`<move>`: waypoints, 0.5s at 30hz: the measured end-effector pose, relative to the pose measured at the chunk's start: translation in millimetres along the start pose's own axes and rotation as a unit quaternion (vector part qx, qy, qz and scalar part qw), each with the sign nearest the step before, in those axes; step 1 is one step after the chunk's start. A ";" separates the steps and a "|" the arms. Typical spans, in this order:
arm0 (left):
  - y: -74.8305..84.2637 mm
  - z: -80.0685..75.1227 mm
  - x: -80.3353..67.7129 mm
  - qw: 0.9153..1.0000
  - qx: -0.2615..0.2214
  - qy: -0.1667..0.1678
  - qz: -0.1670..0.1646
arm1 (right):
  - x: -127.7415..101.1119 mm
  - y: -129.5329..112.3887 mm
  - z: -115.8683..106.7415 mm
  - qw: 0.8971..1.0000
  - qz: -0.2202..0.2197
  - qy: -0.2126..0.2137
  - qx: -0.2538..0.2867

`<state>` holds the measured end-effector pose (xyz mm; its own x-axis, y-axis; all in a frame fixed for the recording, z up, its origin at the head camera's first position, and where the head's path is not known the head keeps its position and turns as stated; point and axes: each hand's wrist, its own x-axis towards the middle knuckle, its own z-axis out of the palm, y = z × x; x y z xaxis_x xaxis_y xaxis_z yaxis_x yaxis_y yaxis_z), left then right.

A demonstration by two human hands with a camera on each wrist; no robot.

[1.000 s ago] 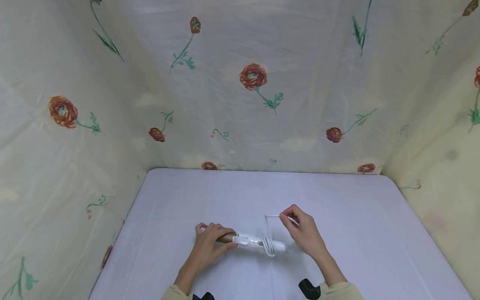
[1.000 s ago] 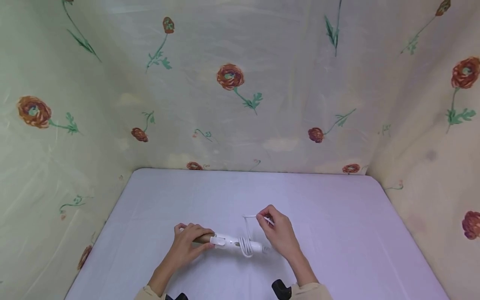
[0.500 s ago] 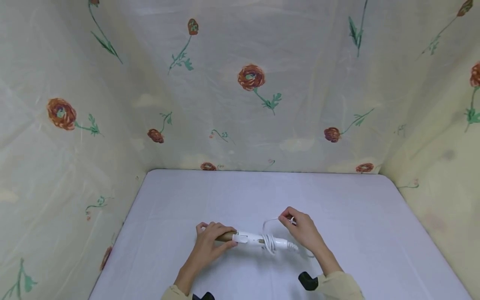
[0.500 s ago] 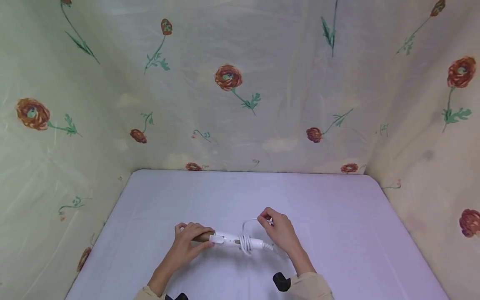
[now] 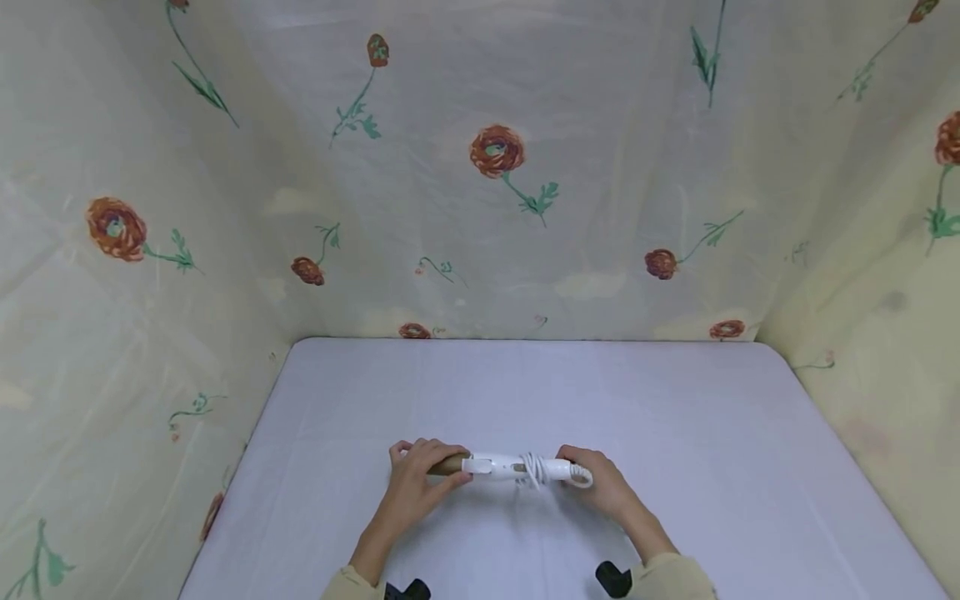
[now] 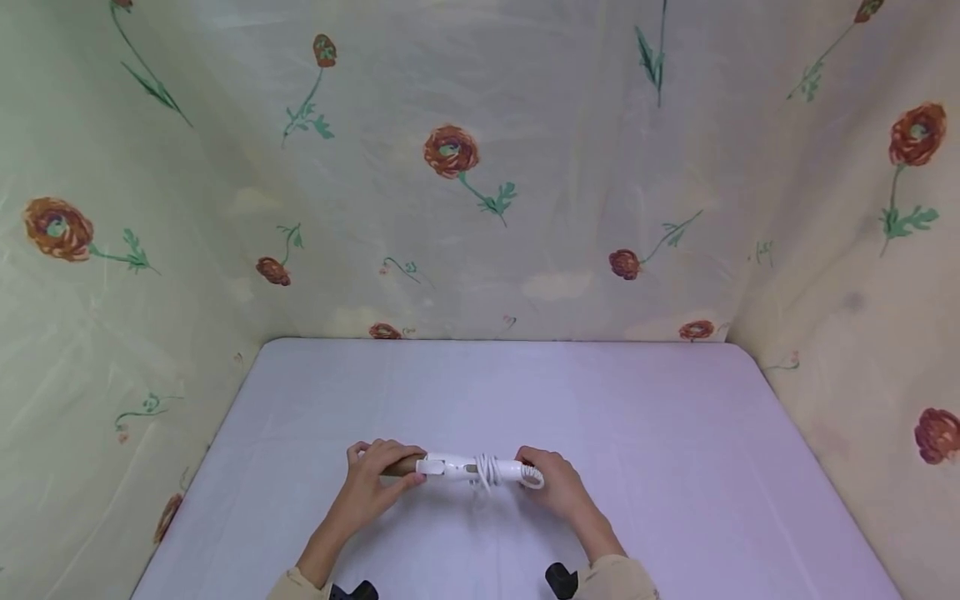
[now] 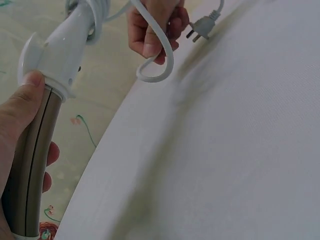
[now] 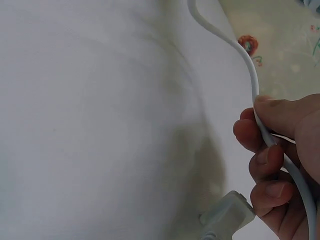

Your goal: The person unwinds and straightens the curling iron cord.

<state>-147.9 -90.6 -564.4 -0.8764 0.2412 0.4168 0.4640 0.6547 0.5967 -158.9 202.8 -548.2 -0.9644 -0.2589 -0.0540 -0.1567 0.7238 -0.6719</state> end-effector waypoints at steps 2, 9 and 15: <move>0.8 0.7 0.0 1.000 -0.002 0.006 -0.005 | -3.7 0.7 5.1 1.000 0.029 0.001 0.008; 1.8 0.7 1.0 0.999 0.012 0.023 -0.031 | -14.6 -3.6 21.0 0.998 0.019 0.011 -0.058; 0.6 0.3 0.2 0.999 0.024 0.036 -0.032 | -28.5 -9.9 32.7 0.996 -0.026 0.004 -0.080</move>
<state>-147.8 -89.9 -564.2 -0.8922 0.1468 0.4270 0.3984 0.7010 0.5915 -122.9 182.2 -564.2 -0.9557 -0.2939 -0.0160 -0.2377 0.8027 -0.5470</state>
